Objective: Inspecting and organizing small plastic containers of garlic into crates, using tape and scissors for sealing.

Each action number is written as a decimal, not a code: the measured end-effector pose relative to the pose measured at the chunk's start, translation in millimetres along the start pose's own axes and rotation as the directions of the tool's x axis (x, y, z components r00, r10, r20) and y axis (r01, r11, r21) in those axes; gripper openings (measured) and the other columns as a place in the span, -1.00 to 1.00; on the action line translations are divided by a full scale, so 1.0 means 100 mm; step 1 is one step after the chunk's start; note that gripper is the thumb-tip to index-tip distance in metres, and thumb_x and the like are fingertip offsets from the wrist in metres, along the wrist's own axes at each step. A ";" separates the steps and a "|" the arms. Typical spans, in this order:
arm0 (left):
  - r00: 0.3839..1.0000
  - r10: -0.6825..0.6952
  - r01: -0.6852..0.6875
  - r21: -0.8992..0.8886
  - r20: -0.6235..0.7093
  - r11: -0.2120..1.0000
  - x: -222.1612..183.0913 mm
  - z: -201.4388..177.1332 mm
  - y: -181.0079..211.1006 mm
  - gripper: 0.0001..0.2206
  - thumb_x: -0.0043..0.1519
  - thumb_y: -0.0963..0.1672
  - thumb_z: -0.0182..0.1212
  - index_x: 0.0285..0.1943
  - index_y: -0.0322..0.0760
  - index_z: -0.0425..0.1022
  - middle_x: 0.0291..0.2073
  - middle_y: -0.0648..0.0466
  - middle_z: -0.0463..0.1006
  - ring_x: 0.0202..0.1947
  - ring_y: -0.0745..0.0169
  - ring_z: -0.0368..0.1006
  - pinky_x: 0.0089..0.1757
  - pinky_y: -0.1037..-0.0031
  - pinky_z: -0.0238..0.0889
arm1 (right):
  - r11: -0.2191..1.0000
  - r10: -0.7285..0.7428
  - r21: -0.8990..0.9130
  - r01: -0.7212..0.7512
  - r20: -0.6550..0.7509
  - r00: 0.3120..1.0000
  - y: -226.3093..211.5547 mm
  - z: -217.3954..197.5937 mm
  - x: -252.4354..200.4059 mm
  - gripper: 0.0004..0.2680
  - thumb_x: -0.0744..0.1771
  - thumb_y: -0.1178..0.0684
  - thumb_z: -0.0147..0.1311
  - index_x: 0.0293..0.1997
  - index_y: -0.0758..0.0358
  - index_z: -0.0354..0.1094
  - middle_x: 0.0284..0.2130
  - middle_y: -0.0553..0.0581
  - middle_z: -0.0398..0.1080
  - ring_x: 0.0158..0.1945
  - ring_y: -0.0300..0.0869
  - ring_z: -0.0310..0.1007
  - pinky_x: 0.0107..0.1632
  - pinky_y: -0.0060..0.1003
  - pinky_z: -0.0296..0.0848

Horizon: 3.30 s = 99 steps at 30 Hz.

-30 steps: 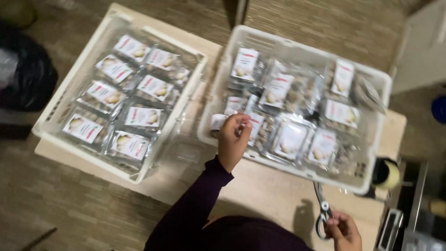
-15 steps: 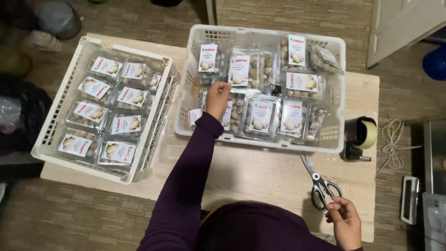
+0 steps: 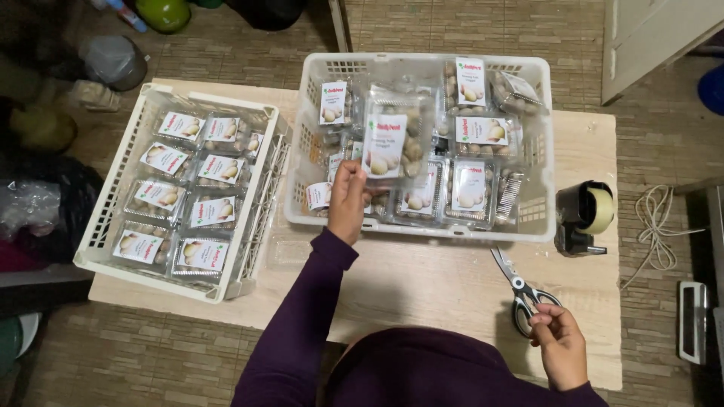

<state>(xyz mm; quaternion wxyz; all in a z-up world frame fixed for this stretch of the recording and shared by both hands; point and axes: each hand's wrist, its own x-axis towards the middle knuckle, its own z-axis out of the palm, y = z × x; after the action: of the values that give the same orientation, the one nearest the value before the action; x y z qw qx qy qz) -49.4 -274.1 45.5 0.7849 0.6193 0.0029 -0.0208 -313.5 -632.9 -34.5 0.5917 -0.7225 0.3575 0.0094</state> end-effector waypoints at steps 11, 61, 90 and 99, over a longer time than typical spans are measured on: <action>0.968 -0.044 0.033 0.048 0.247 0.998 -0.52 0.00 0.08 -0.86 0.38 -0.07 -0.08 -0.25 -0.05 0.21 -0.27 0.17 0.36 -0.29 0.33 0.26 -0.28 0.53 0.16 | 0.989 -0.149 0.028 0.148 0.043 0.988 -0.61 0.19 0.19 -0.84 0.37 0.22 0.07 0.07 0.31 0.35 -0.25 0.14 0.39 -0.29 -0.16 0.34 -0.29 -0.30 0.32; 0.821 -0.367 -0.109 0.751 0.438 0.652 0.60 1.20 -0.07 -0.80 0.25 -0.09 0.10 -0.10 -0.13 0.64 -0.36 0.04 0.61 -0.17 -0.05 0.57 -0.03 0.21 0.29 | 0.879 0.123 0.374 -0.295 0.419 0.900 -1.80 1.23 1.15 -0.94 0.36 0.06 0.08 -0.20 0.16 0.40 -0.48 0.01 0.40 -0.54 -0.29 0.44 -0.59 -0.50 0.36; 0.851 -0.285 -0.261 0.825 0.442 0.501 0.40 1.08 -0.04 -0.76 0.41 -0.04 -0.09 -0.13 0.03 0.56 -0.14 0.21 0.59 0.05 0.05 0.44 0.15 0.17 0.01 | 0.896 -0.070 0.423 -0.136 0.436 0.897 -1.75 1.29 1.05 -0.86 0.37 0.21 -0.01 -0.05 0.41 0.44 -0.40 0.27 0.51 -0.51 -0.23 0.44 -0.61 -0.51 0.36; 0.876 -0.250 -0.269 0.847 0.413 0.458 0.37 1.13 0.07 -0.78 0.38 -0.06 -0.04 -0.17 -0.08 0.57 -0.25 0.11 0.56 -0.02 0.00 0.47 0.05 0.19 0.09 | 0.909 -0.412 0.072 0.411 0.306 0.858 -1.77 1.33 1.21 -0.74 0.29 0.19 0.17 0.08 0.06 0.52 -0.38 0.01 0.54 -0.39 -0.32 0.40 -0.37 -0.46 0.41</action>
<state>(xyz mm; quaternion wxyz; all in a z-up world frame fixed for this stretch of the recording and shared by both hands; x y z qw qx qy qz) -14.9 -383.4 77.4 0.3197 0.9091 -0.2077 -0.1682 -75.8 -571.3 23.1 0.6308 -0.7700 0.0959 -0.0029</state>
